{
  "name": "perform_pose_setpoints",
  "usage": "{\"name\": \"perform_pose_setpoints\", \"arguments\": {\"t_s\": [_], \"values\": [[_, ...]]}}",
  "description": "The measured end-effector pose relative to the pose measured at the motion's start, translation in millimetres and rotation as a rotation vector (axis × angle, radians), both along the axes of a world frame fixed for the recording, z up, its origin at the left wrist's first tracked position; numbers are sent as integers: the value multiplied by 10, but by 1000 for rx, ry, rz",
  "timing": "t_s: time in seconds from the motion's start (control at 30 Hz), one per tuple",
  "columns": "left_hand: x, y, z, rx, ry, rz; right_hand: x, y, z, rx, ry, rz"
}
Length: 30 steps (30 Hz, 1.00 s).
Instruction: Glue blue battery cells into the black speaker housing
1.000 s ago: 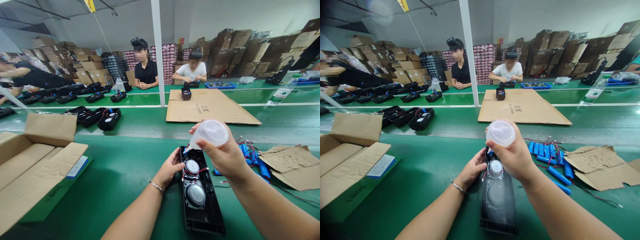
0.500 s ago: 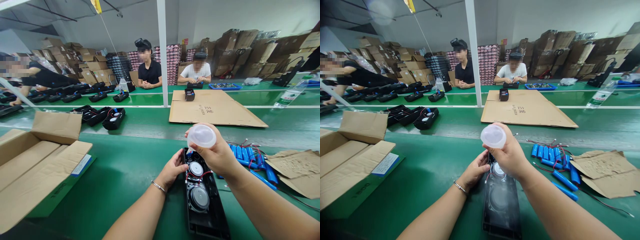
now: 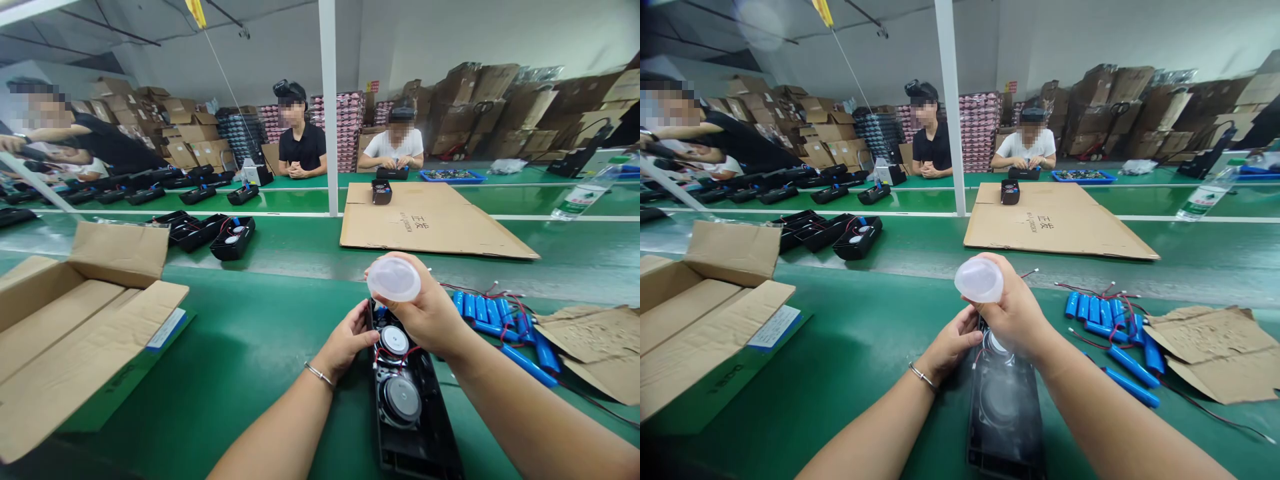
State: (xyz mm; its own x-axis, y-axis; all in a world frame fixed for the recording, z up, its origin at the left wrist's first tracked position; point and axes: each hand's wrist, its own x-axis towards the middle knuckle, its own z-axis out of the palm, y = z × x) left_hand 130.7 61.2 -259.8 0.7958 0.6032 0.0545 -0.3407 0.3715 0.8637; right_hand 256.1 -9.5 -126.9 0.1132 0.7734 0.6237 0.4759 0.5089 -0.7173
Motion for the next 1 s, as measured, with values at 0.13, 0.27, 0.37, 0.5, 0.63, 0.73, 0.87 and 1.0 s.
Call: {"name": "perform_pose_setpoints", "arguments": {"t_s": [0.13,0.27,0.37,0.5,0.63,0.73,0.87,1.0], "values": [[7,7,-12,19,-19,-12,-5,1,-3,-15,-17,-1],[6,11,-25,16,-28,-11,-2,8,-13,-17,-33,3],[-3,11,-36,8,-15,1,4,17,-27,-12,-26,7],[-4,19,-63,-4,-2,5,10,2,-37,-38,-13,6],[0,18,-53,-7,1,-1,1,-45,-36,-49,-5,16],[-2,3,-6,-23,-2,1,-5,-80,-45,-51,-7,13],[-3,-11,51,-26,-11,18,10,-114,-66,-63,6,5],[0,-9,65,-18,-27,39,47,-134,-96,-65,10,-31]]}}
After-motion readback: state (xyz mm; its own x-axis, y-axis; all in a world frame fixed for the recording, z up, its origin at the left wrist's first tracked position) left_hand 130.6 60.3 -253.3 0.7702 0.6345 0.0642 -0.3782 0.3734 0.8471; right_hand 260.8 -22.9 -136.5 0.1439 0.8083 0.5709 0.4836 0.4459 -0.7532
